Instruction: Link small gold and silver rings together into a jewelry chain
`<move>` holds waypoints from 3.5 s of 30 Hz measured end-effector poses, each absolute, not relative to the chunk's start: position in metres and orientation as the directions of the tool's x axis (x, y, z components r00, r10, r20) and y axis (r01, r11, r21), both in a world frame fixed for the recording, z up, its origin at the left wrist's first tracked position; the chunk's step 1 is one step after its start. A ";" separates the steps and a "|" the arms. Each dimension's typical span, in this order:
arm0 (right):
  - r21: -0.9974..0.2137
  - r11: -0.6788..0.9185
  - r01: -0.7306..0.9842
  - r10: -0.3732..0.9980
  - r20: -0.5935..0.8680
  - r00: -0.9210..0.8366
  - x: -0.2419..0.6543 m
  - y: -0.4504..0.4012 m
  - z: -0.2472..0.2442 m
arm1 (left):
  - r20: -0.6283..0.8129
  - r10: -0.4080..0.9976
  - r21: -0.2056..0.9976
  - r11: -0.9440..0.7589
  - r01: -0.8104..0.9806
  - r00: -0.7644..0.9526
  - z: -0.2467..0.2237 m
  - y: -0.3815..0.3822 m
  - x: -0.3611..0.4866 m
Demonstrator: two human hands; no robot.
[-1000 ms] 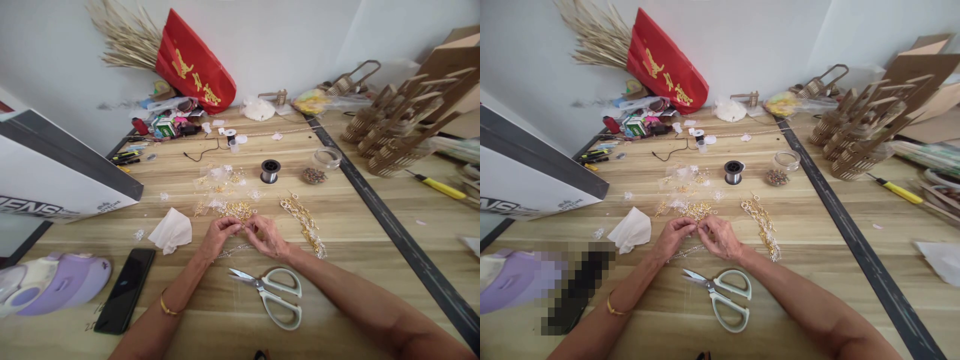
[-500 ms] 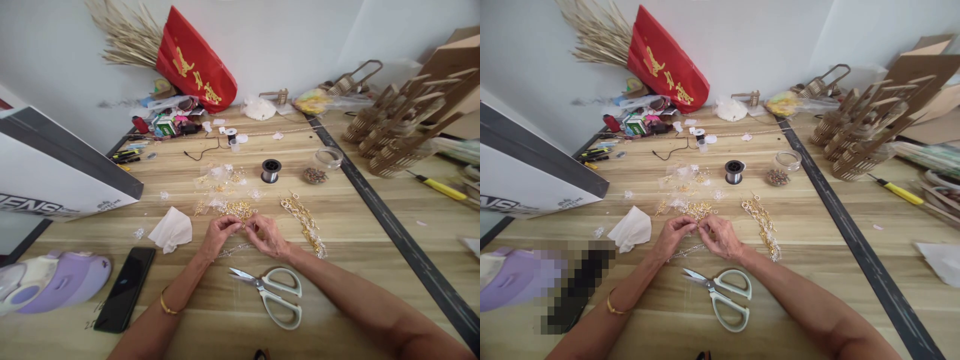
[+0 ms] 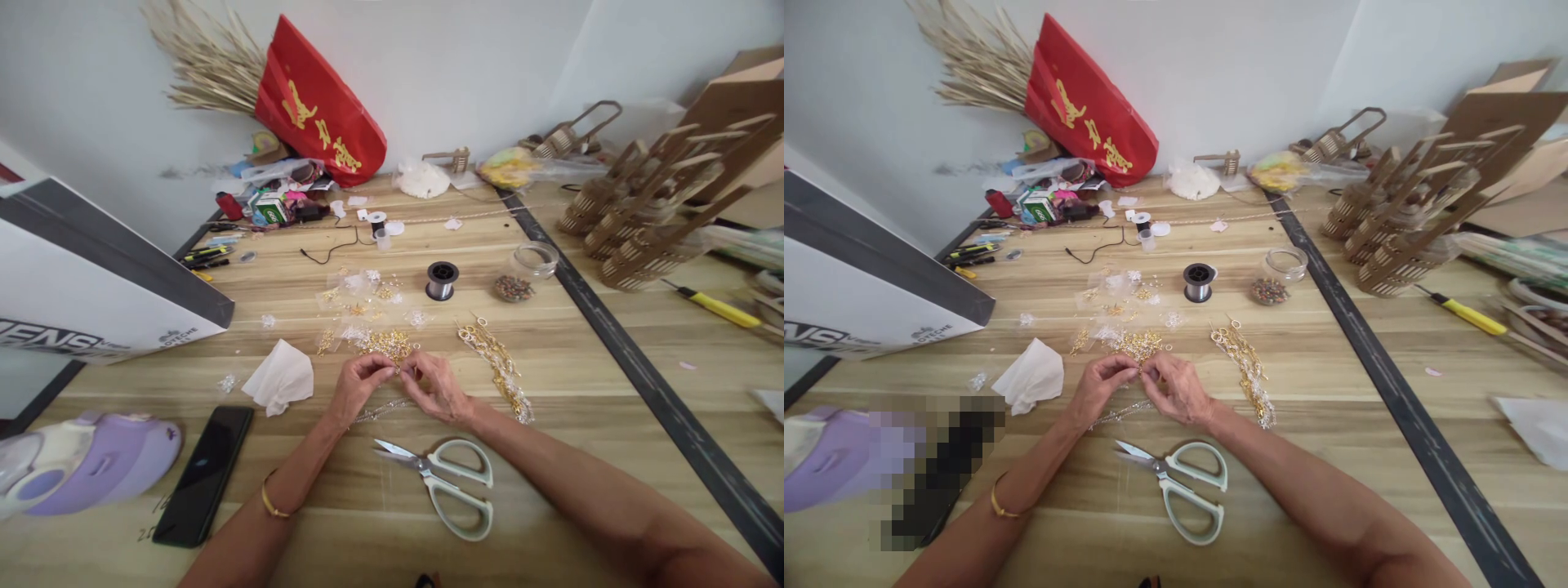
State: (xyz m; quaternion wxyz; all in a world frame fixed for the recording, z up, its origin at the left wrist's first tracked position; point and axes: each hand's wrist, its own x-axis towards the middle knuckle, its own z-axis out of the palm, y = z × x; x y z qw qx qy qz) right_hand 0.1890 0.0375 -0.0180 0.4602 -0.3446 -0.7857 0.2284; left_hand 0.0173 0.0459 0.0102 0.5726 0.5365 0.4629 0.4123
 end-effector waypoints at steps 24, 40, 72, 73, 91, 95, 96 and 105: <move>-0.690 0.647 0.324 0.761 0.562 -0.324 0.189 0.036 -0.019 | -0.157 0.955 0.973 0.193 -0.124 0.253 -0.005 0.051 0.012; -0.712 0.638 0.295 0.766 0.548 -0.335 0.189 0.035 -0.019 | -0.144 0.948 0.979 0.178 -0.100 0.283 -0.001 0.050 0.012; -0.694 0.644 0.324 0.764 0.553 -0.333 0.188 0.037 -0.021 | -0.123 0.935 0.992 0.123 0.023 0.334 0.007 0.048 0.014; -0.694 0.644 0.321 0.763 0.554 -0.332 0.188 0.037 -0.022 | -0.122 0.934 0.992 0.121 0.026 0.336 0.007 0.048 0.013; -0.774 0.547 0.318 0.833 0.466 -0.299 0.187 0.037 -0.018 | -0.128 0.944 0.992 0.127 0.024 0.303 0.005 0.048 0.014; -0.904 0.351 0.242 0.935 0.323 -0.148 0.188 0.042 -0.016 | -0.112 0.963 0.993 0.097 0.072 0.245 0.004 0.047 0.016; -0.931 0.298 0.210 0.954 0.281 -0.108 0.189 0.044 -0.016 | -0.093 0.966 0.992 0.070 0.101 0.241 0.003 0.047 0.016; -0.994 0.107 -0.004 0.994 0.107 -0.013 0.196 0.058 -0.014 | 0.220 0.850 0.828 -0.423 0.370 0.479 0.004 0.039 0.025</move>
